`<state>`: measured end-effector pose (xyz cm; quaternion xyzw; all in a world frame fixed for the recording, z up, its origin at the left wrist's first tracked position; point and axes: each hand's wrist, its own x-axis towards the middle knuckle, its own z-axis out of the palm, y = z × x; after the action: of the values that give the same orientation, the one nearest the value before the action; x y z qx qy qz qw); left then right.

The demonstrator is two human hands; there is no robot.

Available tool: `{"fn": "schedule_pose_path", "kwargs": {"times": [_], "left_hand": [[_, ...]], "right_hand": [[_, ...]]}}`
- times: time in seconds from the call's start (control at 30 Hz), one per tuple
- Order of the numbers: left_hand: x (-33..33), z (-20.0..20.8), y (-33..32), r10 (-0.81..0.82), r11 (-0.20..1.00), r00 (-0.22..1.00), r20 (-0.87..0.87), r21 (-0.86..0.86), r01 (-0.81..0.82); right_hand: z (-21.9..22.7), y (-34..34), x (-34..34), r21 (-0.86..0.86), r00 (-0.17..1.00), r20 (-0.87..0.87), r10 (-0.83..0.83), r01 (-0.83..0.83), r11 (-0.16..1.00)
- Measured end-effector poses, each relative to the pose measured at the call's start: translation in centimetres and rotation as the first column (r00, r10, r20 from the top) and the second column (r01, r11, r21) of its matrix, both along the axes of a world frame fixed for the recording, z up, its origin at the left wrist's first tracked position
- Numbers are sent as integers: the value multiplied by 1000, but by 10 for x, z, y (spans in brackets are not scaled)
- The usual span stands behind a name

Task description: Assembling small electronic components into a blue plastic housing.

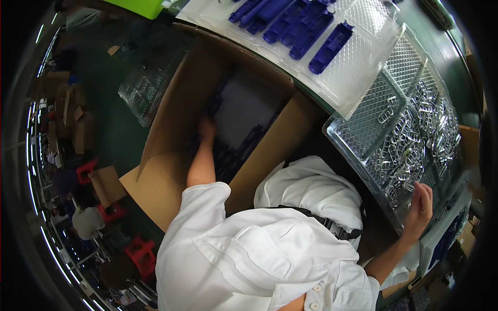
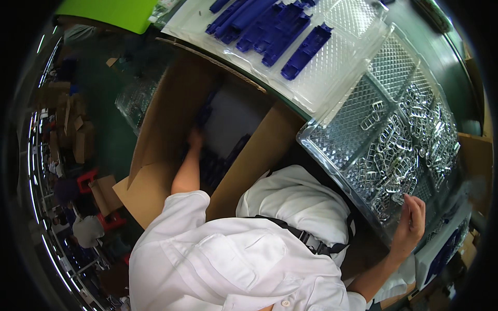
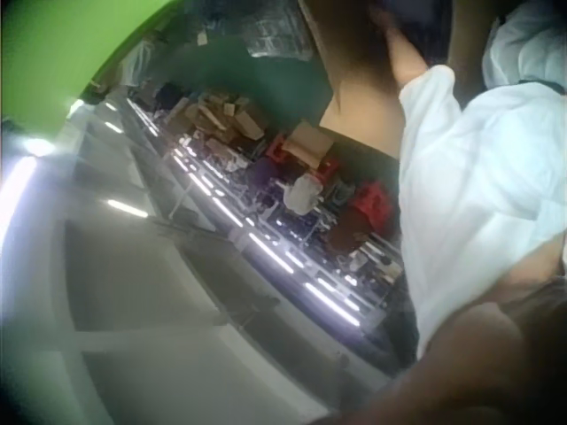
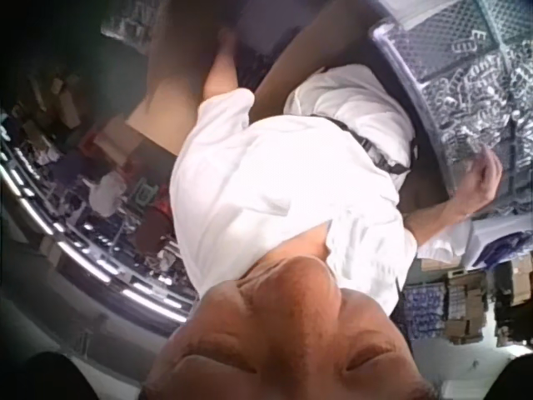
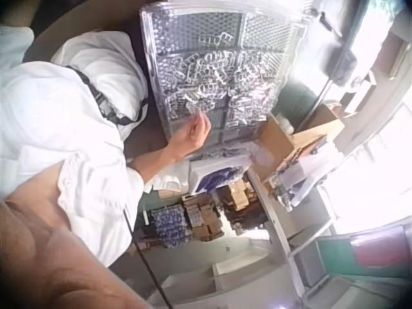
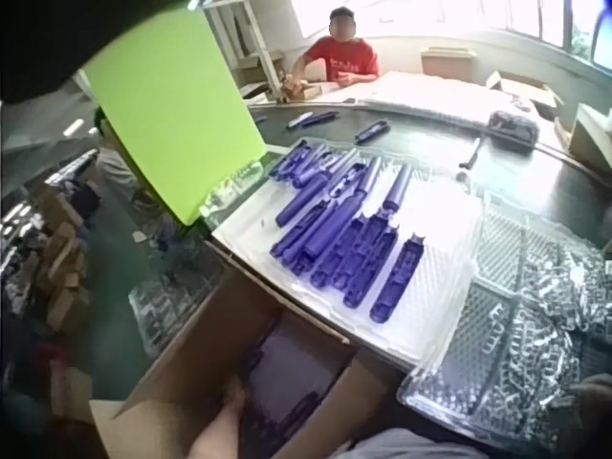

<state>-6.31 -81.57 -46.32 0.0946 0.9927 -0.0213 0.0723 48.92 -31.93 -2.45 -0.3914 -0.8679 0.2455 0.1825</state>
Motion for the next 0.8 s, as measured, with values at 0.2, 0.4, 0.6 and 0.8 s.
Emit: {"fn": "schedule_pose_path", "kwargs": {"times": [0.2,0.4,0.6,0.8], "left_hand": [[-50,-23,-13,-127,941,992,11,-315,124],[-68,-22,-15,-135,934,988,69,-324,151],[-25,58,-7,-197,926,972,-128,300,228],[156,348,184,-374,501,792,-483,613,611]], "right_hand": [[-2,-2,-18,-564,842,-246,-479,278,778],[-2,-10,-16,-636,773,-256,-580,317,703],[-8,-9,-8,-668,754,-311,-578,259,698],[-2,-13,0,-633,703,-480,-524,136,762]]}}
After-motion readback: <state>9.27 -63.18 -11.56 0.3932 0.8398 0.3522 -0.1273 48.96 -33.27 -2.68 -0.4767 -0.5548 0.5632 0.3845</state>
